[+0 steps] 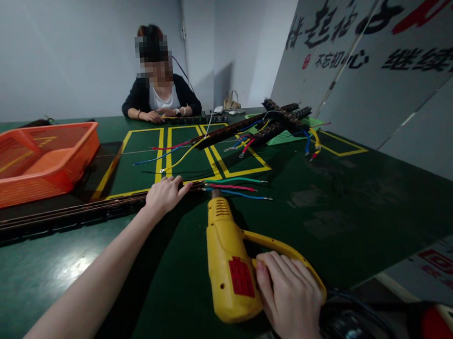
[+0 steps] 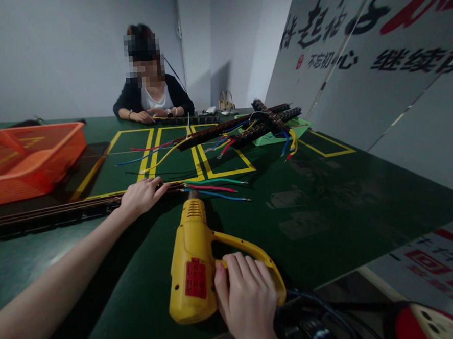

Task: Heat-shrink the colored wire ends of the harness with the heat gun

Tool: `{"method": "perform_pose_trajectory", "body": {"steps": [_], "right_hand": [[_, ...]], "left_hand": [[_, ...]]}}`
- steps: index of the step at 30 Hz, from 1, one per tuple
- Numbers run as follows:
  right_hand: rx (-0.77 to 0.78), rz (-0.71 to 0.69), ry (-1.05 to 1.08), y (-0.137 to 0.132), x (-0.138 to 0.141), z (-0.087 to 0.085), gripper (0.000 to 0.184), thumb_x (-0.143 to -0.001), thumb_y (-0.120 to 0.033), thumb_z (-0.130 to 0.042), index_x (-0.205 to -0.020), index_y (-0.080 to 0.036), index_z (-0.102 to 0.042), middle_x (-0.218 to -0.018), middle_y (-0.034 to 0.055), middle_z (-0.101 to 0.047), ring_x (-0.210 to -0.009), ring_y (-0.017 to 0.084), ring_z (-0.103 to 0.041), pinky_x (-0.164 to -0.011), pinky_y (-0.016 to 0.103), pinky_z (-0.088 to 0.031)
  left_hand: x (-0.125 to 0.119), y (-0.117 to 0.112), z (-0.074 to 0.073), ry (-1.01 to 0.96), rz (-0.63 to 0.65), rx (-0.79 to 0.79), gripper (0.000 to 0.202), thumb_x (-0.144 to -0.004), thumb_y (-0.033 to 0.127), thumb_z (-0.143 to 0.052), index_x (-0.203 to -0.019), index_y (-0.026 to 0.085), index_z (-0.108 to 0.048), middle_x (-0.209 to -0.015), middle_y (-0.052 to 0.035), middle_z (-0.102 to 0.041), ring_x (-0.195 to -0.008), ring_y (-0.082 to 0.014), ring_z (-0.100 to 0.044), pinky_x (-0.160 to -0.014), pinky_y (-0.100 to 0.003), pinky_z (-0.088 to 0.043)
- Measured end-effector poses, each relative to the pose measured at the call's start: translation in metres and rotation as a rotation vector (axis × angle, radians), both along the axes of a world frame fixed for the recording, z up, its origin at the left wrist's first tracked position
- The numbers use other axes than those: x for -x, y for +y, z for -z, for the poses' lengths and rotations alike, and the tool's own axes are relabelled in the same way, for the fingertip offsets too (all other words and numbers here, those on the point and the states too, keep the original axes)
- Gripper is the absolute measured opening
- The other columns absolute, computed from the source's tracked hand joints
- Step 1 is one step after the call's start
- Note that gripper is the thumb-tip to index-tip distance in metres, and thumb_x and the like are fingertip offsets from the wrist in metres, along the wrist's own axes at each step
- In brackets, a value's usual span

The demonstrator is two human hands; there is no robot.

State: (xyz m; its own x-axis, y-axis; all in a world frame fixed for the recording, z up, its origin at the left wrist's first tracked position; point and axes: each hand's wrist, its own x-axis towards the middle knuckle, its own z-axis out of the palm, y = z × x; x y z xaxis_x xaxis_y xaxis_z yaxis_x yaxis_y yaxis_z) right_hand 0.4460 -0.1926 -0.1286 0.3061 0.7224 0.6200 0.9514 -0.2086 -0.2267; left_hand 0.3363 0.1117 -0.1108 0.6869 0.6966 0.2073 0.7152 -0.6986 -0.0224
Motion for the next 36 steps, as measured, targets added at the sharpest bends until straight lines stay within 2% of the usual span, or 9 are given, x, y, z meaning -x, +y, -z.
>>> {"method": "perform_pose_trajectory", "body": {"steps": [2,4,7,10,15,21,24,29,36], "right_hand": [[-0.001,-0.002,0.000,0.000,0.000,0.001,0.027,-0.097,-0.024,-0.035,-0.083,-0.019,-0.057,-0.074,0.0017,-0.061,-0.070,0.017,-0.050,-0.070,0.030,-0.031],[-0.005,-0.004,-0.001,0.000,-0.001,0.002,0.026,-0.097,-0.024,-0.035,-0.084,-0.019,-0.057,-0.074,0.0019,-0.061,-0.071,0.017,-0.051,-0.070,0.030,-0.031],[-0.013,-0.009,-0.002,-0.001,-0.001,0.002,0.025,-0.097,-0.024,-0.036,-0.086,-0.019,-0.058,-0.076,0.0023,-0.062,-0.072,0.017,-0.051,-0.071,0.029,-0.032],[-0.016,-0.012,-0.002,-0.001,-0.002,0.002,0.025,-0.097,-0.024,-0.037,-0.086,-0.018,-0.058,-0.076,0.0024,-0.062,-0.072,0.016,-0.052,-0.071,0.029,-0.032],[-0.016,-0.004,-0.003,-0.001,-0.001,0.001,0.027,-0.097,-0.026,-0.036,-0.085,-0.019,-0.059,-0.076,0.0026,-0.063,-0.072,0.016,-0.053,-0.071,0.030,-0.033],[-0.013,0.004,-0.003,0.000,-0.002,0.004,0.027,-0.097,-0.025,-0.035,-0.084,-0.019,-0.058,-0.075,0.0019,-0.063,-0.071,0.017,-0.053,-0.071,0.030,-0.033],[-0.012,0.003,-0.004,0.000,-0.002,0.004,0.026,-0.097,-0.025,-0.036,-0.086,-0.019,-0.059,-0.076,0.0016,-0.063,-0.072,0.017,-0.053,-0.071,0.030,-0.033],[-0.004,-0.001,-0.005,-0.001,-0.002,0.003,0.027,-0.098,-0.026,-0.036,-0.086,-0.019,-0.059,-0.077,0.0016,-0.063,-0.073,0.017,-0.053,-0.072,0.030,-0.033],[0.006,0.013,0.032,0.002,0.001,0.000,0.032,-0.099,-0.027,-0.032,-0.082,-0.019,-0.058,-0.075,0.0023,-0.062,-0.072,0.017,-0.052,-0.071,0.029,-0.031]], "left_hand": [[0.002,0.000,0.000,-0.019,-0.005,0.017,0.058,-0.092,0.061,-0.019,-0.096,0.018,-0.057,-0.090,-0.0098,-0.064,-0.092,-0.0279,-0.062,-0.069,-0.033,-0.046],[0.007,0.001,0.000,-0.068,0.044,0.036,0.054,-0.092,0.060,-0.023,-0.100,0.017,-0.055,-0.096,-0.0096,-0.064,-0.094,-0.0271,-0.062,-0.071,-0.034,-0.047],[0.019,0.005,0.003,-0.136,0.214,0.049,0.047,-0.093,0.056,-0.029,-0.111,0.019,-0.052,-0.109,-0.0080,-0.061,-0.096,-0.0234,-0.061,-0.076,-0.033,-0.049],[0.027,0.009,0.007,-0.180,0.359,0.033,0.039,-0.096,0.047,-0.028,-0.111,0.021,-0.052,-0.113,-0.0061,-0.058,-0.098,-0.0196,-0.060,-0.082,-0.031,-0.049],[0.024,0.009,0.009,-0.146,0.307,-0.031,0.034,-0.097,0.042,-0.027,-0.110,0.022,-0.051,-0.109,-0.0047,-0.058,-0.095,-0.0203,-0.060,-0.077,-0.032,-0.049],[0.020,0.003,0.009,-0.060,0.317,-0.148,0.038,-0.098,0.038,-0.023,-0.117,0.018,-0.049,-0.111,-0.0085,-0.058,-0.102,-0.0237,-0.056,-0.085,-0.037,-0.048],[0.020,0.002,0.009,-0.041,0.301,-0.148,0.041,-0.098,0.038,-0.022,-0.121,0.018,-0.049,-0.114,-0.0091,-0.058,-0.103,-0.0243,-0.056,-0.085,-0.038,-0.048],[0.017,0.000,0.009,-0.025,0.277,-0.115,0.046,-0.097,0.046,-0.023,-0.127,0.020,-0.047,-0.120,-0.0085,-0.057,-0.106,-0.0244,-0.057,-0.088,-0.038,-0.048],[0.014,0.003,0.005,-0.009,0.232,-0.008,0.046,-0.096,0.048,-0.026,-0.132,0.026,-0.044,-0.120,-0.0063,-0.059,-0.103,-0.0231,-0.060,-0.079,-0.034,-0.050]]}}
